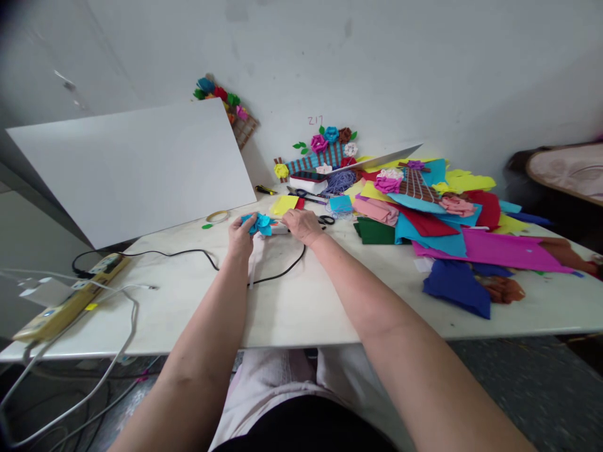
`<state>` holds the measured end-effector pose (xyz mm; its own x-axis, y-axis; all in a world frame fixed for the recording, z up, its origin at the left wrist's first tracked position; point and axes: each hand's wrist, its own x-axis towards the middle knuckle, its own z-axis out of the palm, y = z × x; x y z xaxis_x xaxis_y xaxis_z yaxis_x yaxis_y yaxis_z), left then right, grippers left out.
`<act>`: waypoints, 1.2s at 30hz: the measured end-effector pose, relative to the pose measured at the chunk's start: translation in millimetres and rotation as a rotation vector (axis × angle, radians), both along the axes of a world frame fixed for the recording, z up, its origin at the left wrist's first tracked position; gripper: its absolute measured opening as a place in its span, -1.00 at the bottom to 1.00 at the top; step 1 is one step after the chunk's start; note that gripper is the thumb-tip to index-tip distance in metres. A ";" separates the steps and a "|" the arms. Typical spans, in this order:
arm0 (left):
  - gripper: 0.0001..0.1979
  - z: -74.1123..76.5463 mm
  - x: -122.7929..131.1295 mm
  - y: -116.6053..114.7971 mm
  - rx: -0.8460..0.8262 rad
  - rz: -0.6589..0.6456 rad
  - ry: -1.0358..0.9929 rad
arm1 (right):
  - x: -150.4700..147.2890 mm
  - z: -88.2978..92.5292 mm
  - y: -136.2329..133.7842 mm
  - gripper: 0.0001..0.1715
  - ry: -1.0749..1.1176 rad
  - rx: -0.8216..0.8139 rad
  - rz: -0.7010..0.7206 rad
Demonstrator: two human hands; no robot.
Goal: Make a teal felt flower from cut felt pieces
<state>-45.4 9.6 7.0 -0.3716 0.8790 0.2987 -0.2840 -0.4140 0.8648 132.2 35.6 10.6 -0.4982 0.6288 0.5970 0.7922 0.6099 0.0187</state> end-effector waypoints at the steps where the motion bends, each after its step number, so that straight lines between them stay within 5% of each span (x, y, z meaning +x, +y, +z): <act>1: -0.69 -0.3 0.2 0.1 0.000 0.001 0.004 | -0.4 0.4 0.0 -0.67 0.008 -0.003 -0.009; 36: -0.69 -3.2 0.3 3.0 0.019 0.031 0.085 | 3.1 1.6 0.3 -0.77 -0.010 0.015 -0.037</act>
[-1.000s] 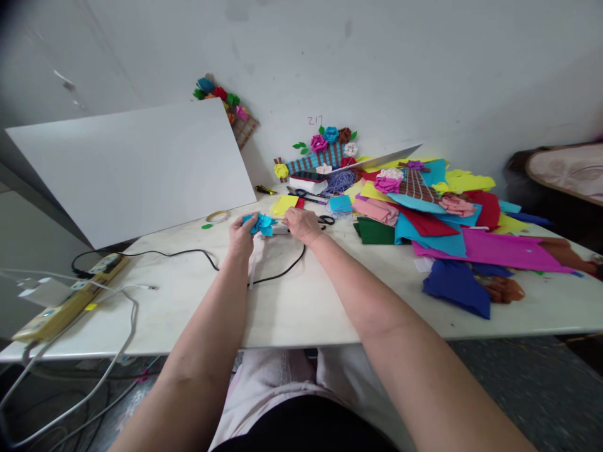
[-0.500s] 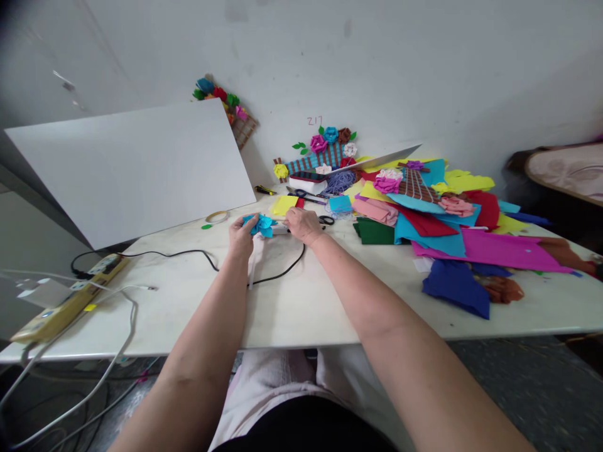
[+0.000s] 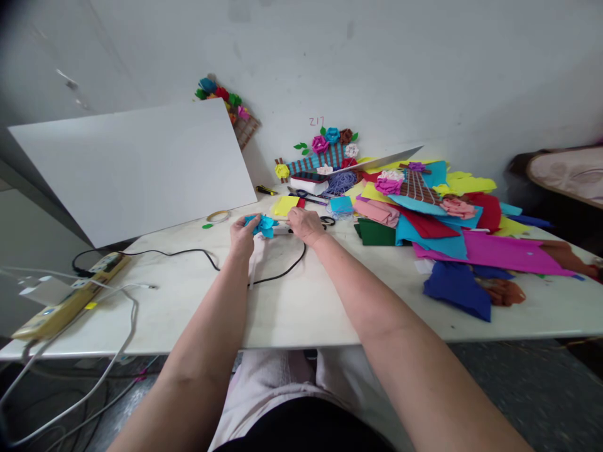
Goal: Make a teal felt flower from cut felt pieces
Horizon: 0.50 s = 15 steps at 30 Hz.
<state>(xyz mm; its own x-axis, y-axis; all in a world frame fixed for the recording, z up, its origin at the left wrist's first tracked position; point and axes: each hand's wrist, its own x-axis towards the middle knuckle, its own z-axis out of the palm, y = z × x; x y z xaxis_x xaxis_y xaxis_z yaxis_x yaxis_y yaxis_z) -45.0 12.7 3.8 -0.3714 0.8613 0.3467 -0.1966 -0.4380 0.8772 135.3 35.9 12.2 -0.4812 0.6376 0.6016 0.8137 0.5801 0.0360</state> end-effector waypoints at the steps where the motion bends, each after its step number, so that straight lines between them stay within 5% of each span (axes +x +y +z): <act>1: -0.69 0.1 -0.1 0.0 0.002 0.000 0.002 | 0.0 0.0 0.0 -0.77 0.001 -0.003 0.001; 15: -0.65 4.4 1.8 -5.1 -0.007 0.011 0.003 | 2.1 -0.2 -0.1 -0.71 0.010 0.007 0.056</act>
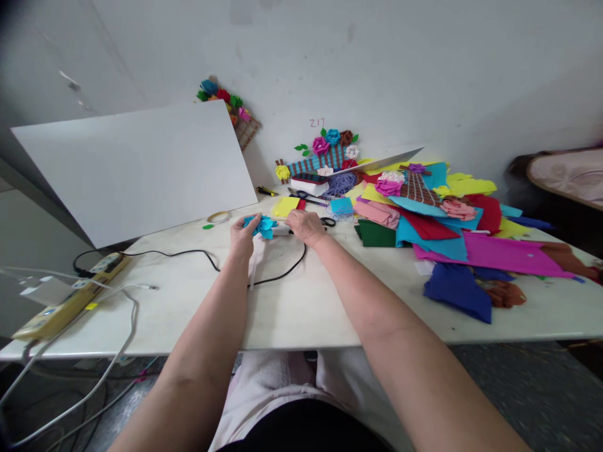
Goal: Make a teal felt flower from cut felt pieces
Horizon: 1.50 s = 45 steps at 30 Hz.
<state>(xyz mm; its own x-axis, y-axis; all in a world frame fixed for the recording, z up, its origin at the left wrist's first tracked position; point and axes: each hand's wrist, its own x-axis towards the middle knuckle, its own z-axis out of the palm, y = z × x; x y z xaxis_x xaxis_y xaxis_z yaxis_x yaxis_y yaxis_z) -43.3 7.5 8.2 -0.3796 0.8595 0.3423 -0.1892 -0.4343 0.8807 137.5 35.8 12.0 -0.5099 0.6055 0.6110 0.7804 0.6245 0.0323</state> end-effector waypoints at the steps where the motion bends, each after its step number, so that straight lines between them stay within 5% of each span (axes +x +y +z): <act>1: -0.66 -0.5 -0.5 0.7 0.006 0.006 -0.001 | 0.1 -0.1 0.0 -0.71 0.007 0.001 0.009; 15: -0.67 -2.7 -2.7 4.6 0.124 0.013 0.026 | -0.7 -4.7 6.1 -0.73 0.047 0.021 0.014; 24: -0.67 -1.2 -6.3 0.7 0.063 -0.097 0.021 | -0.8 -5.0 6.2 -0.70 0.051 0.015 -0.013; 45: -0.81 -6.1 -9.3 6.6 0.061 -0.052 0.069 | 0.1 -4.4 3.5 -0.74 0.045 0.001 -0.012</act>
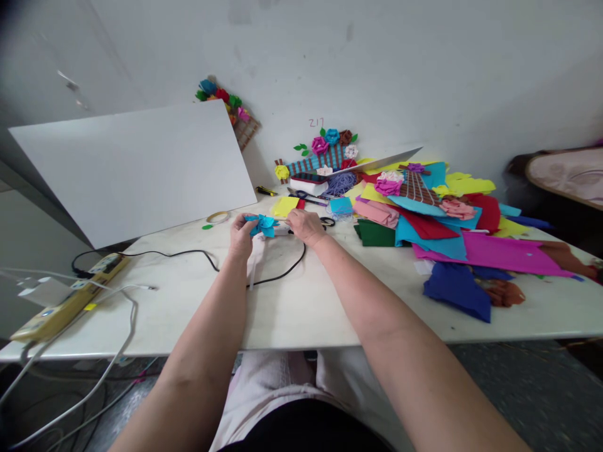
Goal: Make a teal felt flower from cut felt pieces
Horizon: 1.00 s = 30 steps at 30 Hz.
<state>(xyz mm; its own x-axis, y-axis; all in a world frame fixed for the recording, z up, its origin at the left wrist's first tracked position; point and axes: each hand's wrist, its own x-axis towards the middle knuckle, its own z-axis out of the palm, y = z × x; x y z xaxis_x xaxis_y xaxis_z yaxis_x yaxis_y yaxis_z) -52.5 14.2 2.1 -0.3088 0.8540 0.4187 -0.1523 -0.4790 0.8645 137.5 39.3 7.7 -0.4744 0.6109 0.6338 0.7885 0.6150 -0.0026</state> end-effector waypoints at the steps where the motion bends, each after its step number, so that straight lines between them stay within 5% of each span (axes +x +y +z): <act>1: -0.80 -0.2 -0.2 0.0 -0.003 0.005 0.002 | 0.1 0.4 -0.6 -0.74 0.000 0.000 0.000; 30: -0.64 4.0 5.5 -3.4 0.010 0.086 0.052 | 0.3 -1.1 -1.5 -0.75 -0.025 0.005 -0.024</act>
<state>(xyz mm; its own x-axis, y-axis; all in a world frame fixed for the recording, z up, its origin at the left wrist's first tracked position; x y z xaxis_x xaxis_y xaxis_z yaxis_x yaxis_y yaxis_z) -47.1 10.8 6.1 -0.3586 0.8208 0.4445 -0.0657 -0.4972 0.8651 137.8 37.8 6.6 -0.4754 0.6192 0.6249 0.8029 0.5957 0.0205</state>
